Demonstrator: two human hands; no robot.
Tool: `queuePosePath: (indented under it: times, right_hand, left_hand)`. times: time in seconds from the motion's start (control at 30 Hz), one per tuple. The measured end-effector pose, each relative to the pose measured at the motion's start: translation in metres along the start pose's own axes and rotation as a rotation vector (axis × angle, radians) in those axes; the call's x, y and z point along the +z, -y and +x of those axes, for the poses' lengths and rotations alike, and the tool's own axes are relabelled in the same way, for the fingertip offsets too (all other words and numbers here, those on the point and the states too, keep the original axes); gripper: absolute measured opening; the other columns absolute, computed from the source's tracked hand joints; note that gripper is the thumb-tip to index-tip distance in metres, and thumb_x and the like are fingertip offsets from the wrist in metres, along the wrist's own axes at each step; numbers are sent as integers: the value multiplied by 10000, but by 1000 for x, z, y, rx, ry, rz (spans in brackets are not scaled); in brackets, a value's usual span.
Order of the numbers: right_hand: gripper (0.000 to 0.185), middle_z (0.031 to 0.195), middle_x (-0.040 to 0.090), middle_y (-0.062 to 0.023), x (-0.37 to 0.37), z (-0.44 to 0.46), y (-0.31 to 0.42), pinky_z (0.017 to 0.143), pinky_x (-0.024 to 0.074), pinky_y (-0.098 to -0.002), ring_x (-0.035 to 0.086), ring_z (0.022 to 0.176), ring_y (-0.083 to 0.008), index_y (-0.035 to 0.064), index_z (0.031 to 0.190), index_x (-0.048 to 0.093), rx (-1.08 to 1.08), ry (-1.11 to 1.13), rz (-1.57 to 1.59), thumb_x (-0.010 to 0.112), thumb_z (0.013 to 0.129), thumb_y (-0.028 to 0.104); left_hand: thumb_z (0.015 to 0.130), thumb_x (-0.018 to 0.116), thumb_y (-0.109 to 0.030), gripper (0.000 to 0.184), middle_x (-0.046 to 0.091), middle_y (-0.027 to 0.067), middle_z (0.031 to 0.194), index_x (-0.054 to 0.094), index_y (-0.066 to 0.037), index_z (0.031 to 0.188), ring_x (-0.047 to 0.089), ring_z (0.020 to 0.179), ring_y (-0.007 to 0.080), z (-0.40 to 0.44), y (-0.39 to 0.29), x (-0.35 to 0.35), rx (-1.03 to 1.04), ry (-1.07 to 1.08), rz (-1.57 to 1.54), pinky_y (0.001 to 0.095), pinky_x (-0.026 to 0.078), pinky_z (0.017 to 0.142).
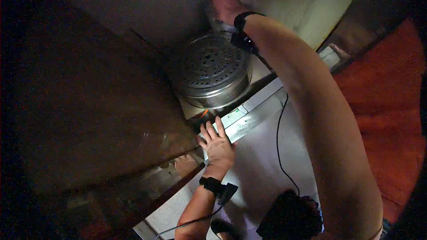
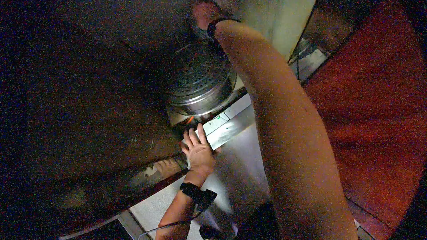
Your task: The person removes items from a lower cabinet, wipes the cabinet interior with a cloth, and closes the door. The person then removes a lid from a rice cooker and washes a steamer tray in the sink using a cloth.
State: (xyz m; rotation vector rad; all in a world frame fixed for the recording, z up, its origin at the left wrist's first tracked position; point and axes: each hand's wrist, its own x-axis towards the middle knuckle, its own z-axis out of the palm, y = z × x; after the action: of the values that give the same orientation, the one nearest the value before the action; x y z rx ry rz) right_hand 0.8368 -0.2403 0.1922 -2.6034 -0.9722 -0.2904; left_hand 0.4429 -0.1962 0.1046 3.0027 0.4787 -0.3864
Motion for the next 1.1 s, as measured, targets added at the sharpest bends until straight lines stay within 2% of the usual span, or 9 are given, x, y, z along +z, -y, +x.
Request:
queuePosePath:
  times: [0.2, 0.3, 0.57, 0.63, 0.7, 0.8, 0.9, 1.0, 1.1]
  right_hand:
    - [594, 1164, 501, -216, -21, 5, 17, 892, 461, -474, 529, 1072, -392, 72, 1231, 474, -45, -425, -178, 719, 700, 175]
    - [496, 1033, 598, -225, -36, 8, 35, 922, 457, -480, 520, 1091, -408, 22, 1167, 525, 50, -614, 44, 681, 729, 195]
    - [545, 1077, 646, -176, -103, -42, 63, 879, 489, -364, 625, 989, -311, 60, 1194, 557, 67, -529, 636, 732, 748, 317]
    - [559, 1088, 652, -150, -116, -61, 66, 876, 490, -340, 632, 990, -263, 42, 1200, 561, 54, -413, 784, 737, 750, 323]
    - [574, 1094, 653, -118, -135, -65, 72, 879, 486, -322, 625, 998, -218, 22, 1212, 554, 74, -190, 987, 738, 754, 316]
    - [523, 1095, 649, -102, -133, -63, 69, 882, 483, -309, 622, 989, -201, 15, 1181, 583, 172, -104, 1109, 729, 772, 307]
    - [478, 1086, 652, -104, -126, -45, 72, 878, 483, -309, 623, 984, -198, 13, 1143, 612, 254, -11, 1154, 713, 789, 318]
    - [492, 955, 676, -132, -137, -27, 76, 765, 512, -338, 647, 854, -226, -5, 1013, 668, 370, -33, 963, 703, 763, 418]
    - [582, 856, 689, -158, -138, -23, 80, 704, 529, -359, 667, 760, -254, -14, 940, 698, 425, 14, 834, 690, 727, 528]
  left_hand:
    - [694, 772, -393, 1091, 197, 217, 1450, 66, -89, 1469, 171, 1362, 411, 3, 4, 1, -27, 35, 6, 628, 211, 1049]
    - [693, 777, -403, 1106, 183, 216, 1459, 55, -92, 1471, 152, 1371, 411, 4, 8, 5, -28, 43, -11, 626, 199, 1059]
    - [720, 667, -610, 1125, 91, 216, 1503, 2, -117, 1482, 77, 1393, 420, 5, 21, 8, 7, 102, -66, 627, 143, 1080]
    - [815, 548, -623, 946, 182, 237, 1488, 147, -77, 1476, 86, 1396, 408, 0, 29, 6, 2, 43, -184, 586, 108, 1104]
    - [886, 440, -613, 823, 271, 222, 1462, 231, -58, 1455, 208, 1370, 368, 33, 56, 9, 186, -249, -720, 512, 182, 1107]
    - [939, 327, -610, 747, 360, 127, 1430, 246, -70, 1447, 335, 1316, 319, 44, 42, -53, 38, -90, -1710, 479, 266, 1063]
    - [926, 426, -568, 710, 333, 122, 1423, 179, -174, 1463, 384, 1280, 312, 47, 39, -125, 146, -49, -2342, 545, 386, 971]
    - [905, 602, -335, 755, 331, 104, 1416, 124, -189, 1471, 390, 1274, 290, 67, 49, -177, 281, -82, -2237, 521, 432, 940]
    - [904, 610, -189, 595, 420, 78, 1385, 335, -95, 1423, 440, 1237, 234, 73, 60, -189, 270, 139, -2116, 453, 428, 958]
